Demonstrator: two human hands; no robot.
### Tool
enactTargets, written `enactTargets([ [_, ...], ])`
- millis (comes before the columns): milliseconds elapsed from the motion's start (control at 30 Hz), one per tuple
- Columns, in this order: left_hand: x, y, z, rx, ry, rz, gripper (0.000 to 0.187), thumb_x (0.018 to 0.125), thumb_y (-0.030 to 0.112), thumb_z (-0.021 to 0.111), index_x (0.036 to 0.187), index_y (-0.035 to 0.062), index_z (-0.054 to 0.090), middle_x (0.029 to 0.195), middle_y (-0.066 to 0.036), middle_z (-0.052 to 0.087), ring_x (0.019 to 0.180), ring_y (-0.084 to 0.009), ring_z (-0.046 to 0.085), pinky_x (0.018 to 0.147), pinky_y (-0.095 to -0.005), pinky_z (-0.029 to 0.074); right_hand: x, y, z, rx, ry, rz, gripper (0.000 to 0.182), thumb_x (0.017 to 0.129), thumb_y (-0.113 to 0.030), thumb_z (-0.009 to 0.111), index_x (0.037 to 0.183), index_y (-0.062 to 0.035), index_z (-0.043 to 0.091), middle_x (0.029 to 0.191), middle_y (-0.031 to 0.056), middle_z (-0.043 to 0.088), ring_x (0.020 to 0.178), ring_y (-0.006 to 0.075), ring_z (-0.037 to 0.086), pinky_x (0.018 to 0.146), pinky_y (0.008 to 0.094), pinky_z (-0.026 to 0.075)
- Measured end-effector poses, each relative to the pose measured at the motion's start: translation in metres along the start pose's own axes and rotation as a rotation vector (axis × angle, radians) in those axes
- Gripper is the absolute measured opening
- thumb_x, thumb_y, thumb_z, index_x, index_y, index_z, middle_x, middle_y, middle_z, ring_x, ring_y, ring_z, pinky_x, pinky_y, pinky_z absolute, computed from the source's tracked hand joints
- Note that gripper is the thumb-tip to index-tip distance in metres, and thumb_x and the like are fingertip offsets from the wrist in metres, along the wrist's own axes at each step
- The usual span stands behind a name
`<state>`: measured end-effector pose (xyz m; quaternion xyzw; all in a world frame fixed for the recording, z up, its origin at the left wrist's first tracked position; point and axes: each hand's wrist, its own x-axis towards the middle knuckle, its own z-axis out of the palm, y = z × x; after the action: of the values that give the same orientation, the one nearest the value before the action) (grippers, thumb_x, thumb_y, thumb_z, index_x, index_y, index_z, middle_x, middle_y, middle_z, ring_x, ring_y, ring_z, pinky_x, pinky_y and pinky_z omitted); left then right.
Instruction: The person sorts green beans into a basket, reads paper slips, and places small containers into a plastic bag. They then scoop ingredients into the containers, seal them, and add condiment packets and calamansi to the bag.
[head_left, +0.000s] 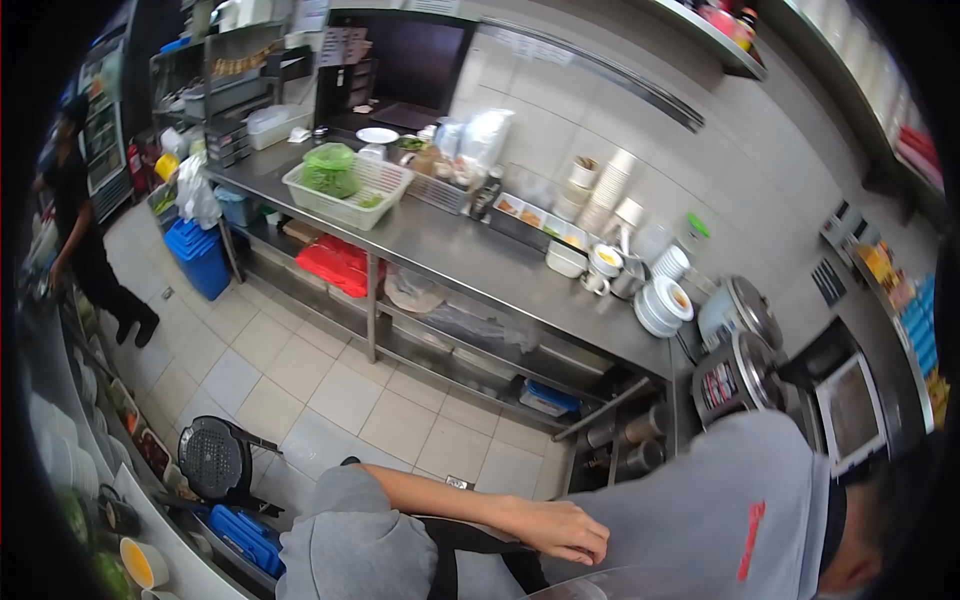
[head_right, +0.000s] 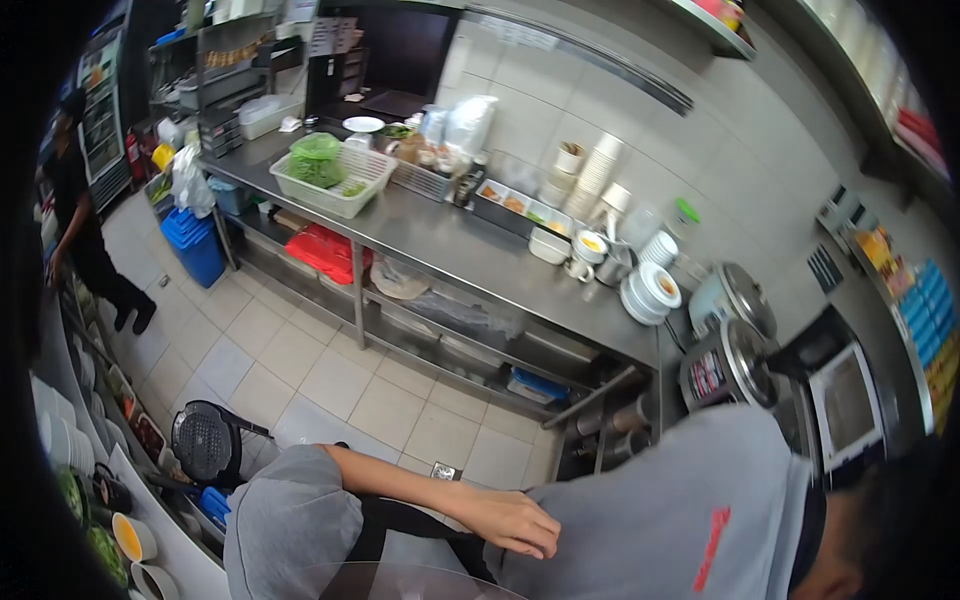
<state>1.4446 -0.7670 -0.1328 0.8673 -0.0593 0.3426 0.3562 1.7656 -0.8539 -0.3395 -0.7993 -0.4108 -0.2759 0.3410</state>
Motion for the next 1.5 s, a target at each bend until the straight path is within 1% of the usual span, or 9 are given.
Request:
enactTargets([
  [367, -0.213, 0.006, -0.190, 0.217, 0.207, -0.177, 0.013, 0.084, 0.015, 0.059, 0.090, 0.0048, 0.052, 0.084, -0.006, 0.054, 0.076, -0.0263, 0.055, 0.063, -0.0368, 0.045, -0.104, -0.290, 0.126, 0.234, -0.351, -0.223, 0.031, 0.082, -0.006, 0.055, 0.111, 0.0036, 0.051, 0.104, 0.0216, 0.058, 0.095, 0.0354, 0.057, 0.083, 0.0408, 0.044],
  [633, -0.355, 0.060, -0.304, 0.486, 0.487, -0.469, 0.011, 0.084, 0.014, 0.059, 0.089, 0.0058, 0.054, 0.084, -0.005, 0.055, 0.078, -0.0234, 0.057, 0.067, -0.0347, 0.046, -0.174, -0.403, 0.179, 0.190, -0.617, -0.160, 0.034, 0.084, -0.005, 0.055, 0.115, 0.0057, 0.048, 0.107, 0.0229, 0.056, 0.097, 0.0365, 0.055, 0.085, 0.0409, 0.043],
  [867, -0.451, 0.070, -0.396, 0.683, 0.717, -0.683, 0.011, 0.083, 0.017, 0.061, 0.086, 0.0072, 0.058, 0.081, -0.005, 0.058, 0.074, -0.0230, 0.059, 0.064, -0.0330, 0.048, -0.140, -0.540, 0.274, 0.488, -0.527, -0.076, 0.036, 0.085, -0.003, 0.055, 0.118, 0.0076, 0.044, 0.109, 0.0241, 0.054, 0.099, 0.0375, 0.054, 0.086, 0.0410, 0.042],
  [967, -0.486, 0.061, -0.440, 0.708, 0.714, -0.836, 0.010, 0.083, 0.017, 0.061, 0.085, 0.0081, 0.059, 0.080, -0.005, 0.058, 0.073, -0.0230, 0.059, 0.062, -0.0327, 0.048, -0.090, -0.713, 0.288, 0.980, -0.541, -0.078, 0.026, 0.089, -0.011, 0.055, 0.110, 0.0026, 0.047, 0.098, 0.0125, 0.056, 0.089, 0.0194, 0.056, 0.080, 0.0299, 0.045],
  [1033, -0.507, 0.053, -0.470, 0.700, 0.718, -0.875, 0.009, 0.083, 0.017, 0.061, 0.085, 0.0086, 0.059, 0.079, -0.005, 0.058, 0.073, -0.0234, 0.059, 0.062, -0.0333, 0.048, -0.078, -0.816, 0.299, 1.090, -0.568, -0.091, 0.021, 0.089, -0.011, 0.057, 0.106, -0.0002, 0.051, 0.090, 0.0083, 0.056, 0.075, 0.0129, 0.052, 0.065, 0.0257, 0.045],
  [1133, -0.541, 0.044, -0.514, 0.714, 0.676, -0.945, 0.008, 0.082, 0.015, 0.063, 0.086, 0.0080, 0.061, 0.079, -0.005, 0.060, 0.072, -0.0233, 0.060, 0.063, -0.0327, 0.049, -0.075, -0.973, 0.284, 1.319, -0.466, -0.430, 0.013, 0.088, -0.008, 0.055, 0.099, 0.0000, 0.057, 0.093, 0.0086, 0.058, 0.075, 0.0135, 0.056, 0.063, 0.0237, 0.046],
  [1333, -0.595, 0.026, -0.571, 0.618, 0.736, -1.096, 0.011, 0.079, 0.013, 0.065, 0.087, 0.0065, 0.063, 0.081, -0.007, 0.062, 0.075, -0.0259, 0.061, 0.065, -0.0342, 0.049, -0.108, -1.191, 0.254, 1.542, -0.831, -0.977, 0.019, 0.085, -0.004, 0.049, 0.098, 0.0004, 0.062, 0.099, 0.0168, 0.061, 0.093, 0.0319, 0.059, 0.082, 0.0365, 0.047],
  [1433, -0.588, 0.015, -0.622, 0.691, 0.749, -1.104, 0.008, 0.078, 0.008, 0.067, 0.085, 0.0067, 0.066, 0.080, -0.006, 0.064, 0.075, -0.0230, 0.063, 0.065, -0.0311, 0.050, -0.155, -1.247, 0.299, 1.027, -0.966, -1.399, 0.026, 0.085, -0.014, 0.054, 0.107, -0.0033, 0.062, 0.104, 0.0200, 0.060, 0.098, 0.0331, 0.057, 0.086, 0.0395, 0.045],
  [1500, -0.605, -0.004, -0.657, 0.711, 0.682, -1.010, 0.009, 0.077, 0.009, 0.068, 0.085, 0.0060, 0.065, 0.079, -0.008, 0.064, 0.074, -0.0252, 0.063, 0.065, -0.0329, 0.050, -0.159, -1.252, 0.280, 0.670, -1.292, -1.299, 0.039, 0.078, -0.020, 0.062, 0.115, -0.0068, 0.058, 0.104, 0.0194, 0.059, 0.099, 0.0325, 0.056, 0.090, 0.0420, 0.042],
])
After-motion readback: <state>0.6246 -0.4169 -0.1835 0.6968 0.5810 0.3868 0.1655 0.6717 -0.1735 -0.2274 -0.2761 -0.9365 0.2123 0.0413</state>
